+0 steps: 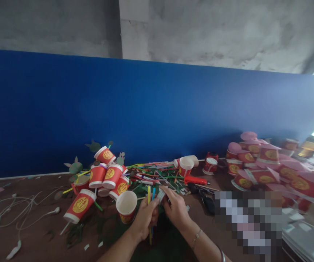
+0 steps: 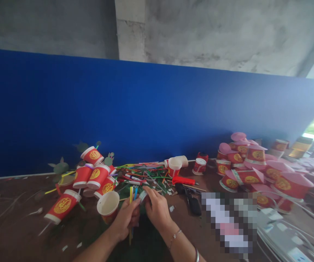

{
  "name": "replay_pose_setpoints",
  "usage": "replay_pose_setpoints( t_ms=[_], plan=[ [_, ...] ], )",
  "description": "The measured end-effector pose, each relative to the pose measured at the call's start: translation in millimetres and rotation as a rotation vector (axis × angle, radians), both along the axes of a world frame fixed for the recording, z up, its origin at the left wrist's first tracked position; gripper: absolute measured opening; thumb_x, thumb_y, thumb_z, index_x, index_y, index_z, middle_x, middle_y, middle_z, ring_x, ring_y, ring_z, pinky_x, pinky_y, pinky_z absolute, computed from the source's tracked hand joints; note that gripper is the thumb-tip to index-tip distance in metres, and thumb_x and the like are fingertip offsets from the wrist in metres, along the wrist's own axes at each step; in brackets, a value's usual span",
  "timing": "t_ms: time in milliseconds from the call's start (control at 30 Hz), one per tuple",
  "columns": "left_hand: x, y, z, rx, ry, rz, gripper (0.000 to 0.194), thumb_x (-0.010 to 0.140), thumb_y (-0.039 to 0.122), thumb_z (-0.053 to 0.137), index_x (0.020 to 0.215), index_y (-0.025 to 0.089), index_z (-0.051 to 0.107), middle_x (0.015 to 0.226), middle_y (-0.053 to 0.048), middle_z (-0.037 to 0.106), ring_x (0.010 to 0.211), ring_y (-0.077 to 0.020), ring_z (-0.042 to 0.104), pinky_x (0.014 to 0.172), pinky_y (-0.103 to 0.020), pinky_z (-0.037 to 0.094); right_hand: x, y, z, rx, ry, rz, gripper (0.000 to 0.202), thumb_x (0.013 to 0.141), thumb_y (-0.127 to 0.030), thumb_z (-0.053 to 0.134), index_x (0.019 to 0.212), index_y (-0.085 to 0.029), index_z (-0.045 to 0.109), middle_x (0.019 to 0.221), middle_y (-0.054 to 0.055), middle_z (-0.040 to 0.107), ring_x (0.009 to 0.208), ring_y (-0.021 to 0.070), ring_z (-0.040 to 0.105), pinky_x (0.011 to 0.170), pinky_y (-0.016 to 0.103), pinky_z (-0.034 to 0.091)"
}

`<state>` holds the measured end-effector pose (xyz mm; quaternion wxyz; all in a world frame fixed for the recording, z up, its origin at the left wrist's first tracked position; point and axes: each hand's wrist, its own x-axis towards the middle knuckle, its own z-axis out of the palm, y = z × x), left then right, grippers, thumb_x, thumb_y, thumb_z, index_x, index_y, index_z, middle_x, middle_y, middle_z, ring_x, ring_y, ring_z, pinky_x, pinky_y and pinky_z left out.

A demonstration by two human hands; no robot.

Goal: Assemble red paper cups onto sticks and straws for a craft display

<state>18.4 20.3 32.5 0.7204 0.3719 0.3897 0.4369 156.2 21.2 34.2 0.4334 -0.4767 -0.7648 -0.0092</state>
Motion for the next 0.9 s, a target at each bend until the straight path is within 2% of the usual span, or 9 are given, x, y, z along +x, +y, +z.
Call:
replay_pose_setpoints(
  t_ms=[333,600,900],
  plan=[
    [-1.4,-3.6,5.7,0.000,-0.026,0.000,0.045,0.061,0.052,0.071,0.076,0.021,0.042,0.044,0.014,0.025,0.036,-0.0017,0.018,0.036,-0.016,0.011,0.0,-1.7,2.8,0.011,-0.012,0.014,0.041,0.081,-0.008,0.041,0.117,-0.019,0.057,0.100,0.009,0.069,0.090,0.0204,0.067,0.077,0.031,0.055],
    [-0.6,-1.6,6.9,-0.005,-0.022,-0.002,0.047,0.058,0.054,0.072,0.074,0.022,0.042,0.042,0.015,0.024,0.034,-0.0018,0.017,0.035,-0.016,0.010,-1.1,-1.9,2.7,0.013,-0.003,0.035,0.040,0.083,-0.009,0.040,0.117,-0.018,0.058,0.097,0.010,0.069,0.087,0.0204,0.066,0.074,0.031,0.055],
    [-7.3,3.2,-1.7,-0.020,-0.139,-0.044,0.042,0.060,0.050,0.069,0.074,0.020,0.043,0.044,0.015,0.023,0.036,-0.0015,0.014,0.036,-0.015,0.009,-1.1,-8.3,12.3,-0.017,0.240,0.174,0.037,0.082,-0.015,0.044,0.116,-0.021,0.058,0.113,0.008,0.064,0.109,0.0225,0.057,0.093,0.036,0.047]
  ],
)
